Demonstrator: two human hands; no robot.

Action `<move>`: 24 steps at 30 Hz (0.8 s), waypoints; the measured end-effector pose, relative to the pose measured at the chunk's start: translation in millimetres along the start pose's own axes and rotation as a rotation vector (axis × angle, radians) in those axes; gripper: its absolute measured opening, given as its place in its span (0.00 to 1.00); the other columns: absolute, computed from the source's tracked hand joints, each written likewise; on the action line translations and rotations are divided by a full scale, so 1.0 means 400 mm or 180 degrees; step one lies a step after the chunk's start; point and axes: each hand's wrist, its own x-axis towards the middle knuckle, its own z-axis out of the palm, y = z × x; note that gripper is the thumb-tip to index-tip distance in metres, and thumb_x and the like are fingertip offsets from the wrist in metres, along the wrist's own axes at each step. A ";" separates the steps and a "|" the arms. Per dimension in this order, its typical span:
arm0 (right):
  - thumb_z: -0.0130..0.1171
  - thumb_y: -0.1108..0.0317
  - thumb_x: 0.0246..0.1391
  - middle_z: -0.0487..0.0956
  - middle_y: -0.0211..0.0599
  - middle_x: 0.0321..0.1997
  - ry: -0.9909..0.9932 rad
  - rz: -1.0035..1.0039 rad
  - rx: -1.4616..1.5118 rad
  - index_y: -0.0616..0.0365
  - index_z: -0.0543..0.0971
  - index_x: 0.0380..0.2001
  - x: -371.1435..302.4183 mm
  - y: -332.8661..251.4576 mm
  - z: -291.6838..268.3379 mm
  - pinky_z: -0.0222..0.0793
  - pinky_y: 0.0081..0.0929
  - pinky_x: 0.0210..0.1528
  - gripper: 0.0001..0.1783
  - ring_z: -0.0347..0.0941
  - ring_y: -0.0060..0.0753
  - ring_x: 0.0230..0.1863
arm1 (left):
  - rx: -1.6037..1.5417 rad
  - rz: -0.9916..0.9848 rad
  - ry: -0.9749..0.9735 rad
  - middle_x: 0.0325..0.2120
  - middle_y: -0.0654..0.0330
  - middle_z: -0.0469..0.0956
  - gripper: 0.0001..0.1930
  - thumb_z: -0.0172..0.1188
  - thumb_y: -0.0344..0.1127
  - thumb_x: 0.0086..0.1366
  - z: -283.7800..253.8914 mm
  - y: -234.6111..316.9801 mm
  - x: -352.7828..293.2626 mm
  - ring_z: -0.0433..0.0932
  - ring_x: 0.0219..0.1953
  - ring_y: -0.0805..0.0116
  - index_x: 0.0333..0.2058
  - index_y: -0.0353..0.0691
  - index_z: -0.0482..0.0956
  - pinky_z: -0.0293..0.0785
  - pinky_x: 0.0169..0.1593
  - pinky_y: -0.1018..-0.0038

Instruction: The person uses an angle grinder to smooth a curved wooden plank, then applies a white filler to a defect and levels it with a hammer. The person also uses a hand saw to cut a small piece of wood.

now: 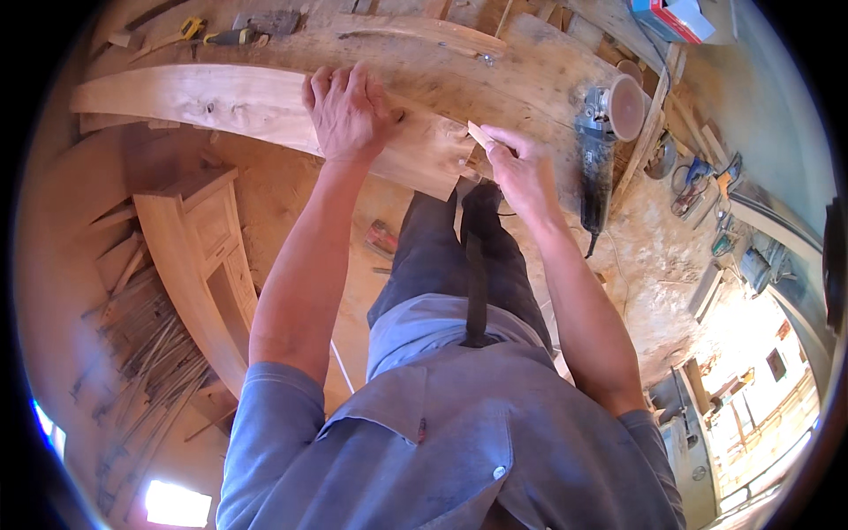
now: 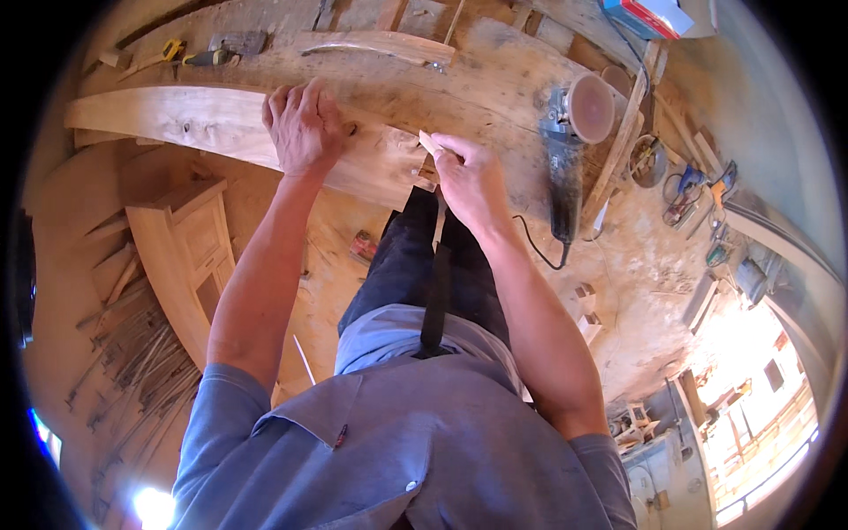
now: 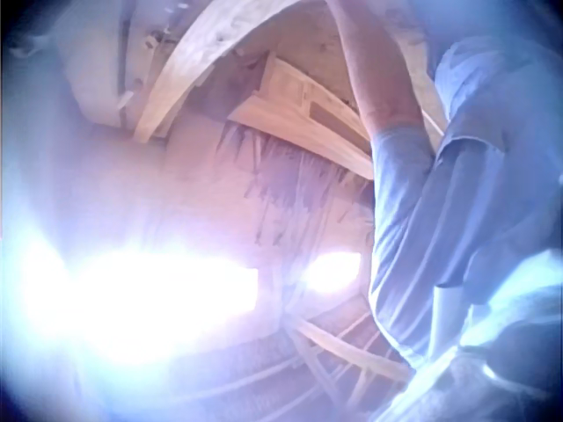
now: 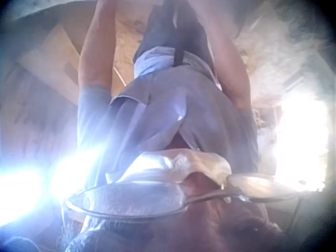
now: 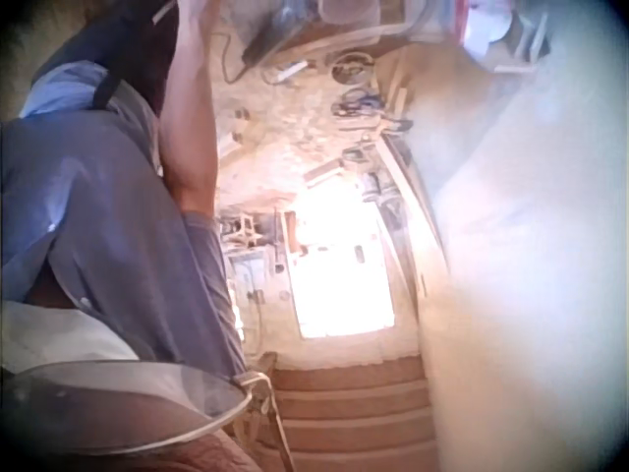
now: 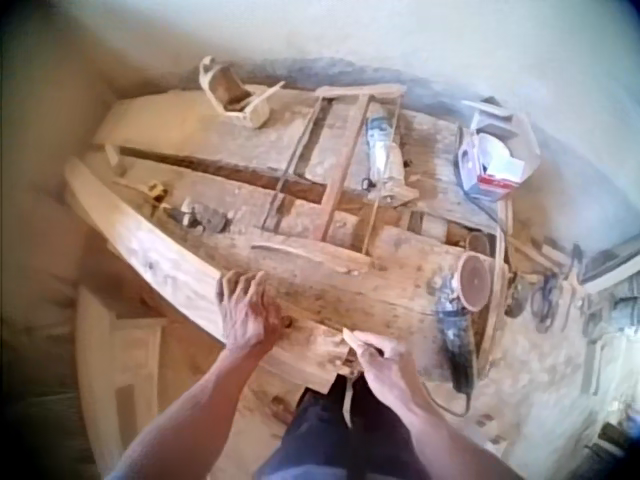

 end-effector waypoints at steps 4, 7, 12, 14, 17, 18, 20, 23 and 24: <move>0.53 0.69 0.64 0.88 0.46 0.37 -0.0105 0.0086 -0.0263 0.64 0.85 0.48 0.002 -0.031 -0.005 0.75 0.30 0.39 0.17 0.82 0.31 0.34 | 0.0137 -0.0049 -0.0137 0.43 0.57 0.83 0.15 0.55 0.41 0.69 0.001 0.005 0.001 0.71 0.58 0.51 0.47 0.41 0.84 0.55 0.68 0.52; 0.53 0.69 0.64 0.88 0.48 0.40 -0.0181 0.0028 -0.0260 0.64 0.85 0.48 0.021 -0.027 -0.011 0.76 0.31 0.45 0.17 0.84 0.36 0.41 | 0.0194 -0.0114 -0.0177 0.43 0.57 0.83 0.15 0.55 0.41 0.69 -0.002 0.015 -0.001 0.71 0.58 0.51 0.45 0.42 0.85 0.54 0.69 0.52; 0.51 0.70 0.63 0.87 0.52 0.45 -0.0472 0.0056 -0.0740 0.65 0.84 0.49 0.041 -0.048 -0.003 0.76 0.31 0.51 0.18 0.85 0.42 0.47 | 0.0251 -0.0168 -0.0240 0.42 0.58 0.82 0.14 0.55 0.41 0.69 -0.002 0.020 0.003 0.71 0.58 0.51 0.45 0.42 0.85 0.53 0.69 0.51; 0.51 0.70 0.63 0.86 0.53 0.46 -0.0577 -0.0036 -0.0312 0.66 0.84 0.49 0.057 -0.027 -0.012 0.76 0.31 0.53 0.18 0.84 0.43 0.49 | 0.0248 -0.0155 -0.0264 0.41 0.58 0.82 0.14 0.55 0.41 0.68 -0.002 0.022 0.006 0.70 0.58 0.51 0.45 0.43 0.85 0.53 0.69 0.50; 0.50 0.70 0.62 0.86 0.54 0.48 -0.0716 -0.0056 -0.0122 0.67 0.83 0.49 0.070 -0.029 -0.025 0.76 0.32 0.54 0.18 0.84 0.44 0.50 | 0.0196 -0.0136 -0.0246 0.41 0.57 0.82 0.14 0.55 0.41 0.67 0.000 0.017 0.011 0.70 0.57 0.50 0.44 0.43 0.85 0.53 0.69 0.49; 0.50 0.70 0.62 0.86 0.54 0.48 -0.0752 -0.0034 -0.0129 0.68 0.83 0.49 0.073 -0.033 -0.027 0.76 0.33 0.54 0.18 0.84 0.45 0.50 | 0.0151 -0.0105 -0.0212 0.41 0.56 0.81 0.14 0.56 0.41 0.66 0.005 0.013 0.014 0.69 0.57 0.50 0.43 0.42 0.85 0.52 0.69 0.48; 0.50 0.70 0.62 0.86 0.54 0.47 -0.0982 -0.0021 -0.0213 0.68 0.83 0.48 0.085 -0.024 -0.040 0.76 0.33 0.54 0.18 0.84 0.46 0.49 | 0.0175 -0.0102 -0.0248 0.41 0.56 0.81 0.14 0.56 0.41 0.64 0.008 0.010 0.010 0.69 0.57 0.49 0.42 0.42 0.85 0.51 0.69 0.46; 0.49 0.70 0.62 0.86 0.55 0.47 -0.1269 0.0145 -0.0259 0.68 0.84 0.48 0.122 -0.044 -0.048 0.76 0.34 0.53 0.19 0.84 0.48 0.49 | 0.0300 -0.0123 -0.0395 0.42 0.57 0.81 0.13 0.56 0.39 0.64 0.000 0.022 0.017 0.69 0.57 0.49 0.42 0.43 0.85 0.52 0.68 0.46; 0.49 0.70 0.62 0.85 0.56 0.47 -0.1380 0.0219 -0.0274 0.67 0.84 0.48 0.132 -0.051 -0.053 0.76 0.34 0.53 0.19 0.84 0.48 0.49 | 0.0306 -0.0127 -0.0410 0.42 0.58 0.81 0.13 0.55 0.39 0.65 -0.001 0.023 0.021 0.70 0.57 0.50 0.43 0.43 0.85 0.53 0.68 0.48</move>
